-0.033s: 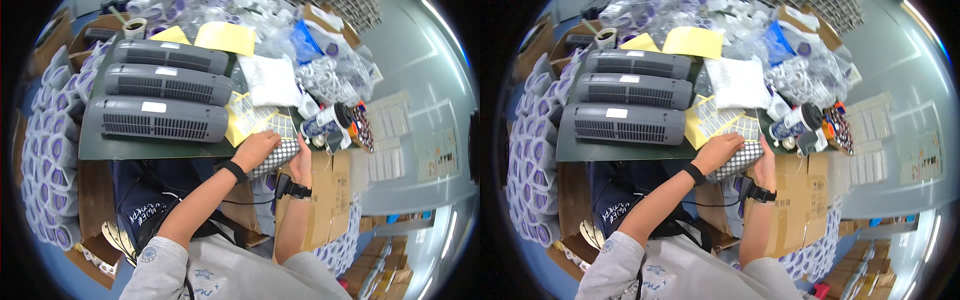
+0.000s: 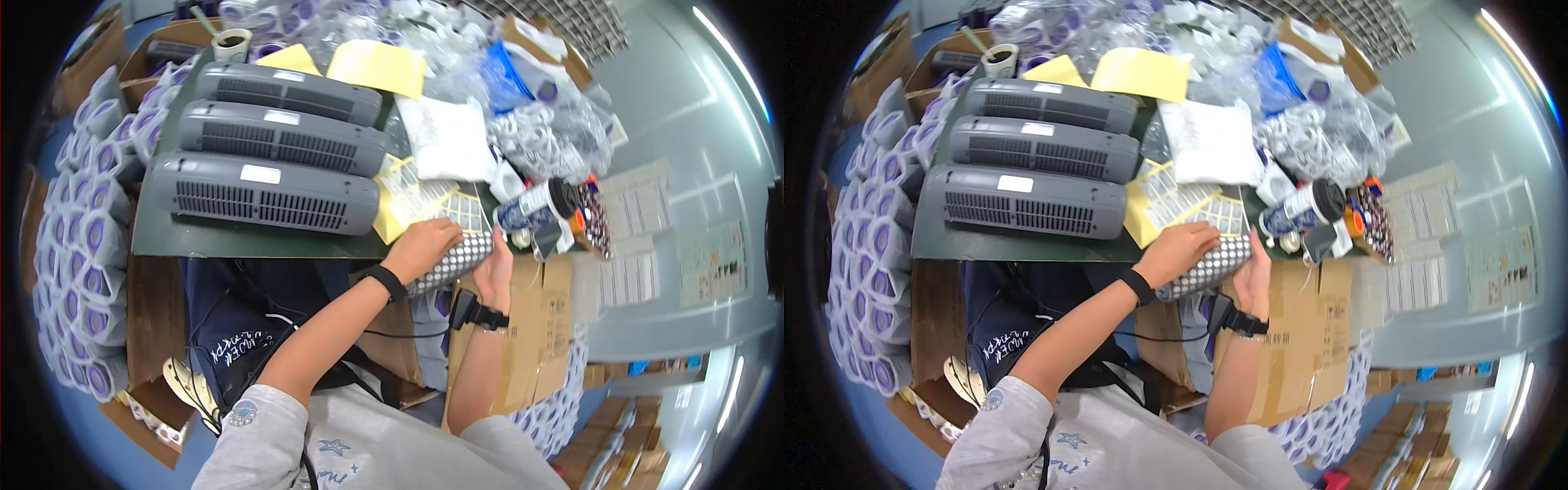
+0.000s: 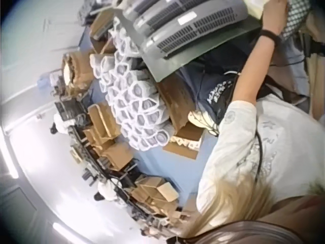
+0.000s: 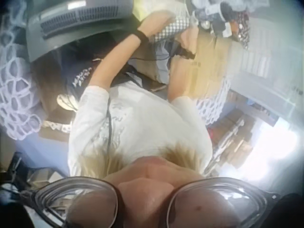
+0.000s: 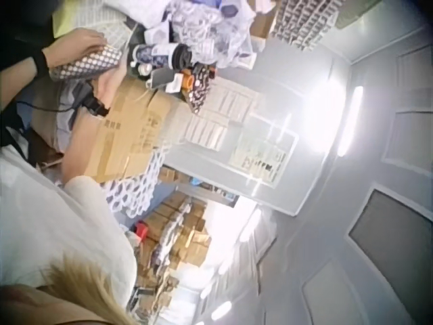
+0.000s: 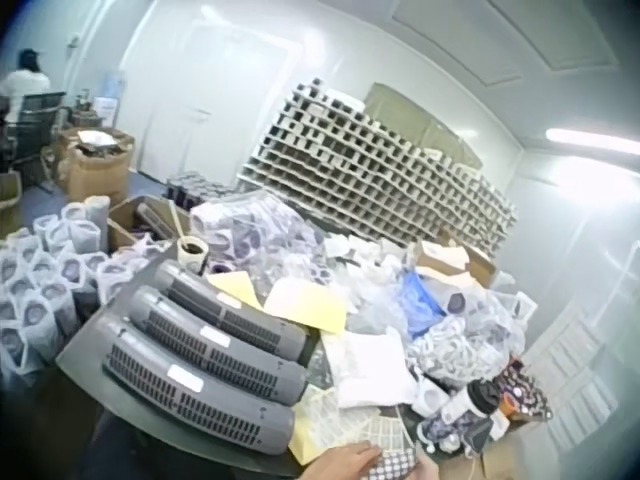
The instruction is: The person is applying small circular and rectangular labels to plastic housing components at a workstation.
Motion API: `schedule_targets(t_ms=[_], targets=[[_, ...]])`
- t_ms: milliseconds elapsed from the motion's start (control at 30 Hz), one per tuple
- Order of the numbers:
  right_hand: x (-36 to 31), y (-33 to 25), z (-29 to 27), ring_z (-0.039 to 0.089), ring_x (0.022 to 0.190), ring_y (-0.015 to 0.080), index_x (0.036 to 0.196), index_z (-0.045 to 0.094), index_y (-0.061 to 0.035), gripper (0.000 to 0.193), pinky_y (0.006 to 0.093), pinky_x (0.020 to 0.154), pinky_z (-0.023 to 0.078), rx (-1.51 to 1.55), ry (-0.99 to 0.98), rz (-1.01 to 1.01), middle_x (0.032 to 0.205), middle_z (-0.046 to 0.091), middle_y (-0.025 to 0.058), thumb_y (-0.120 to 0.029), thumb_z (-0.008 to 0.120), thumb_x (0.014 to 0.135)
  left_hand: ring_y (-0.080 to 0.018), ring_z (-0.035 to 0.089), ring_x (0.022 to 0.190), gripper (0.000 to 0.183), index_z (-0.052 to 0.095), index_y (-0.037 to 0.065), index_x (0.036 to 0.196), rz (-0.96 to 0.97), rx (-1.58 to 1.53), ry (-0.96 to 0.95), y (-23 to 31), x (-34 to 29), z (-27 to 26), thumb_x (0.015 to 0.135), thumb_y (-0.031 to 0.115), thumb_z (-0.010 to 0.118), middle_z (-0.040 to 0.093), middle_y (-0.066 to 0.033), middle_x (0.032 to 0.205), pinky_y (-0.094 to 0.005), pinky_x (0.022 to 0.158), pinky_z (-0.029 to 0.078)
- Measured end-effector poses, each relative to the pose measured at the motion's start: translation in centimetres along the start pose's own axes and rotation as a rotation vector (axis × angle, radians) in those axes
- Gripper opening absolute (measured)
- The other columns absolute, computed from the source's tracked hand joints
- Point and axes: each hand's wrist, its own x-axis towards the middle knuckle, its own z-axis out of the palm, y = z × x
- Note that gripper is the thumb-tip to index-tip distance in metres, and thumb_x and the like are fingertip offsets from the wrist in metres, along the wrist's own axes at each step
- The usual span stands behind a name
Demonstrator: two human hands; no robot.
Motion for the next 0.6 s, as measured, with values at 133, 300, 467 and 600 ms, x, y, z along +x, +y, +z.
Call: schedule_targets(t_ms=[133, 300, 467, 600], targets=[[-0.1, 1.0, -1.0, 0.052, 0.116, 0.0258, 0.127, 0.047, 0.0022, 0.046, 0.0401, 0.102, 0.038, 0.207, -0.133, -0.031, 0.126, 0.055, 0.0148, -0.035, 0.037, 0.101, -0.0303, 0.062, 0.076, 0.013, 0.065, 0.007, 0.091, -0.007, 0.023, 0.033, 0.1, 0.1, -0.2, 0.085, 0.018, 0.063, 0.063, -0.0089, 0.081, -0.0388, 0.067, 0.051], [0.3, 1.6, -2.1, 0.048, 0.121, 0.0295, 0.127, 0.045, 0.0061, 0.058, 0.0424, 0.105, 0.034, 0.221, -0.135, -0.054, 0.128, 0.052, 0.0185, -0.044, 0.04, 0.098, -0.0312, 0.062, 0.078, 0.019, 0.071, 0.007, 0.084, -0.118, -0.082, 0.04, 0.0, 0.6, -0.6, 0.083, 0.024, 0.064, 0.068, -0.0098, 0.081, -0.0412, 0.069, 0.05], [-1.1, 1.8, -1.9, 0.047, 0.123, 0.0289, 0.132, 0.041, 0.0056, 0.06, 0.0419, 0.107, 0.032, 0.145, -0.122, -0.117, 0.135, 0.048, 0.0165, -0.044, 0.041, 0.099, -0.0356, 0.061, 0.077, 0.026, 0.066, 0.002, 0.079, -0.22, -0.003, -0.015, -0.2, 0.9, 0.1, 0.087, 0.026, 0.06, 0.064, -0.0169, 0.077, -0.0433, 0.068, 0.048], [-3.0, 3.3, -3.1, 0.05, 0.119, 0.0238, 0.13, 0.046, 0.0026, 0.052, 0.04, 0.105, 0.032, -0.035, 0.005, -0.148, 0.127, 0.055, 0.0139, -0.039, 0.047, 0.098, -0.0373, 0.061, 0.075, 0.023, 0.06, 0.002, 0.084, -0.242, -0.18, 0.227, 0.5, 0.6, -1.3, 0.093, 0.022, 0.054, 0.063, -0.0172, 0.077, -0.0437, 0.067, 0.047]])
